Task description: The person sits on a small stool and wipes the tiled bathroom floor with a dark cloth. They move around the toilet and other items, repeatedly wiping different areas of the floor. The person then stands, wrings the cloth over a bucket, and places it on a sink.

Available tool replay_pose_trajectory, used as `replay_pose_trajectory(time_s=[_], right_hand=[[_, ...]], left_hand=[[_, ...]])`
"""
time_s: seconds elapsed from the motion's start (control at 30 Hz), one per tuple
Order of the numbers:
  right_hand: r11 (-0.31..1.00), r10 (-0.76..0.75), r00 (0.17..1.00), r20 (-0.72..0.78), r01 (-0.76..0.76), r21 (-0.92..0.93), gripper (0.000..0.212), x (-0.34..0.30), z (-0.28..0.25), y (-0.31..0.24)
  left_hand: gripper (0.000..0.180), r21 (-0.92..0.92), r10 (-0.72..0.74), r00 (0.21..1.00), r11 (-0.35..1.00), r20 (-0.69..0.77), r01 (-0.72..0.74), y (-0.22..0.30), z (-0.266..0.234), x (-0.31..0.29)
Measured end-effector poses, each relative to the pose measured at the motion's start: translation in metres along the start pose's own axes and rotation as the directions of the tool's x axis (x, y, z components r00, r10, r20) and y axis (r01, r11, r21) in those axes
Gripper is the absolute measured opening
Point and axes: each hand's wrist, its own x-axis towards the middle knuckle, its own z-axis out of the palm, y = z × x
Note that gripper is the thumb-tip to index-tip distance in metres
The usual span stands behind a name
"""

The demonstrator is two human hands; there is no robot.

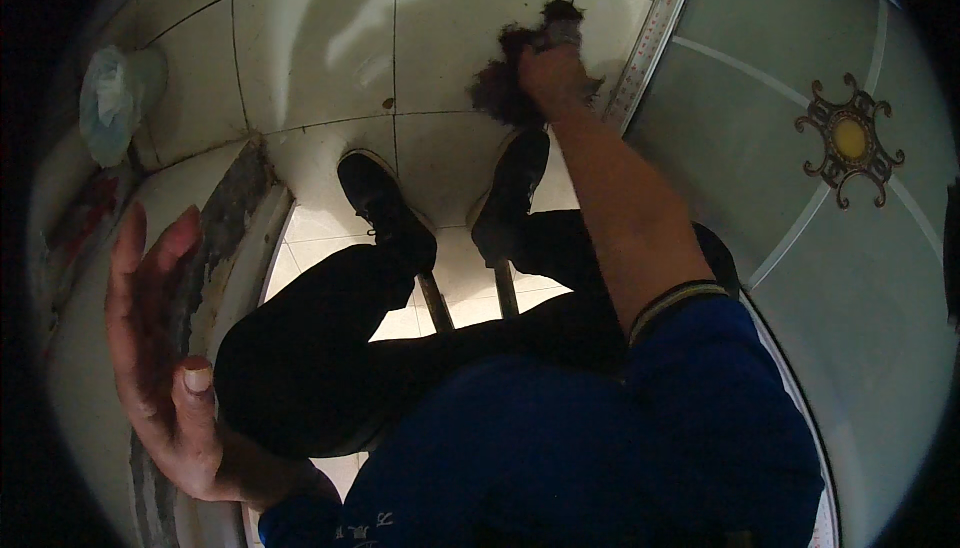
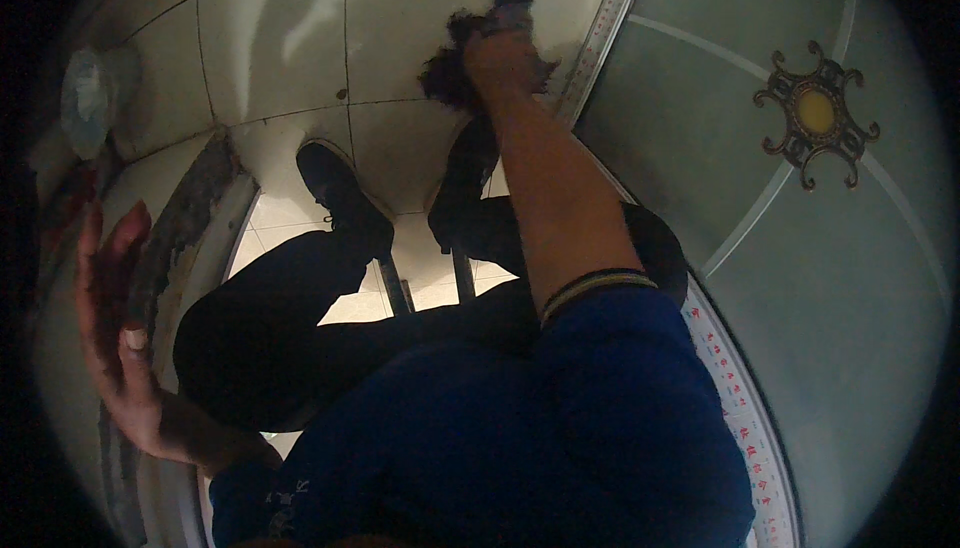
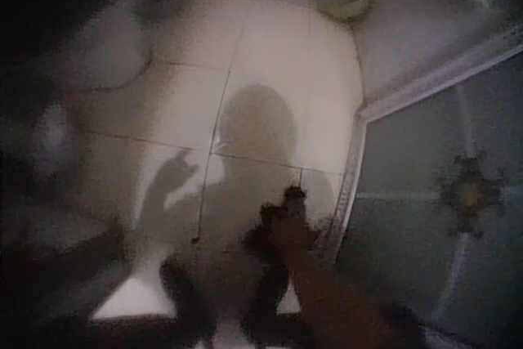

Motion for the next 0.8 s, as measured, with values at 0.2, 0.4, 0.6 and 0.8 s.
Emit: replay_pose_trajectory(time_s=[0.2,0.4,0.6,0.8], right_hand=[[0.864,-0.377,0.920,-0.106,0.309,-0.398,0.079,-0.085,0.036,-0.085],[0.781,-0.562,0.820,-0.110,0.481,-0.399,0.068,-0.104,0.021,-0.102],[0.698,-0.694,0.677,-0.245,0.549,-0.460,0.057,0.002,-0.041,-0.071],[0.926,-0.298,0.951,-0.087,0.265,-0.270,0.051,0.053,-0.086,0.011]], left_hand=[[0.085,-0.098,-0.046,0.999,0.994,0.010,0.047,0.003,0.002,0.001],[0.083,-0.034,-0.068,0.996,0.997,-0.055,0.066,-0.002,0.007,-0.005],[0.083,-0.033,-0.039,0.997,0.999,-0.064,0.037,-0.009,0.004,-0.007],[0.084,-0.055,-0.001,1.000,0.999,-0.023,0.000,-0.010,-0.004,-0.003]])
